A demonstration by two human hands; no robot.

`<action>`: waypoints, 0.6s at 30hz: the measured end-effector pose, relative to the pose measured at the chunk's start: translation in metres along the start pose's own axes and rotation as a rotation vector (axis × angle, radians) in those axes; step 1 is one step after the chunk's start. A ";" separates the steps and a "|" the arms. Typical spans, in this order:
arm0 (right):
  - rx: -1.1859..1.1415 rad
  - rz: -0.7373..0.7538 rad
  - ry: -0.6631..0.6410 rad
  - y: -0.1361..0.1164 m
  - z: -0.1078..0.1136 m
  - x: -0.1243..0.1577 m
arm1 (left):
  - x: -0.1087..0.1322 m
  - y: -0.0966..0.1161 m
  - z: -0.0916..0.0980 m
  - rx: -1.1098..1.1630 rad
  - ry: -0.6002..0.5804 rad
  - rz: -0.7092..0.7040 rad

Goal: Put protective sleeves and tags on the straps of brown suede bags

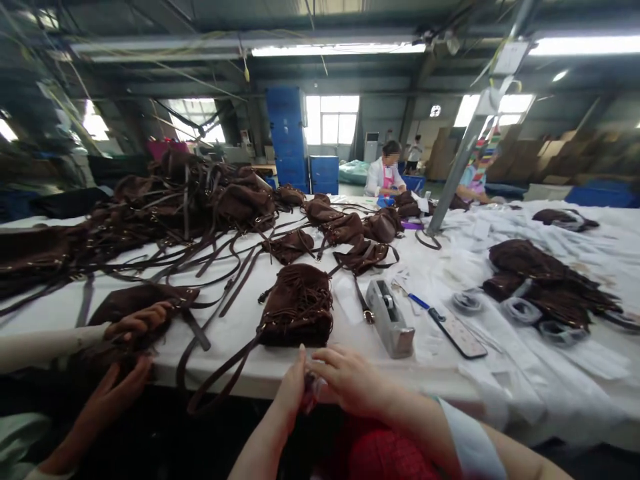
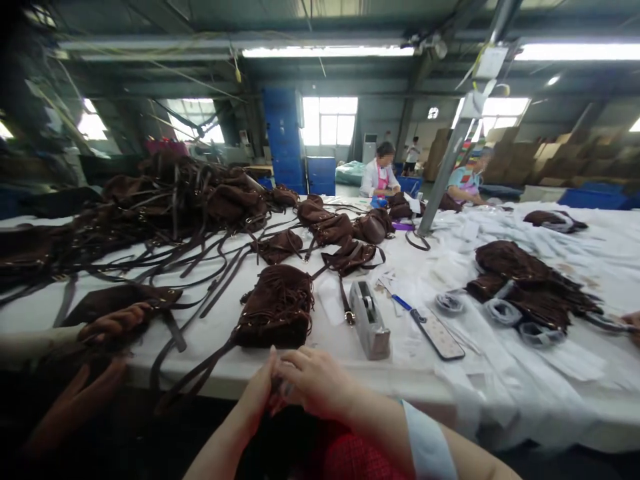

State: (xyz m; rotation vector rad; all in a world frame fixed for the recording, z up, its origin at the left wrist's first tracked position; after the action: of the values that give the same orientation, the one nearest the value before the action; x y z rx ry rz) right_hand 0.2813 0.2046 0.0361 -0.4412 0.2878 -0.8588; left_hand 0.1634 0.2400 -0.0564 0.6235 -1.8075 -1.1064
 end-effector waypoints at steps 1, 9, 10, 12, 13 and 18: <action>0.122 0.018 -0.033 0.002 -0.012 -0.006 | 0.000 0.001 0.000 -0.015 -0.007 -0.003; -0.251 -0.464 0.201 0.063 -0.033 -0.032 | 0.004 0.026 0.033 -0.155 0.187 -0.414; -0.350 -0.546 0.197 0.071 -0.037 -0.035 | 0.004 0.028 0.039 -0.228 0.233 -0.466; -0.489 -0.635 0.139 0.081 -0.049 -0.041 | 0.002 0.029 0.046 -0.343 0.245 -0.504; -0.528 -0.644 0.101 0.084 -0.055 -0.044 | -0.001 0.028 0.047 -0.361 0.219 -0.501; -0.594 -0.648 0.010 0.086 -0.078 -0.048 | -0.016 0.019 0.041 -0.235 0.063 -0.360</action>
State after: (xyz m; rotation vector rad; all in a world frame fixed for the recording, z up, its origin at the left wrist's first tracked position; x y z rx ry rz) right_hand 0.2754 0.2713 -0.0705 -1.1220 0.4191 -1.4092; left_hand 0.1351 0.2791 -0.0551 0.8511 -1.5164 -1.4956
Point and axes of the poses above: each hand's wrist, its own x-axis away from the middle knuckle, its own z-axis out of the back of the hand, y = z × x, the point moved 5 cm from there along -x, towards the middle knuckle, and after that the axes turned 10 degrees about -y, right-handed, at the moved point
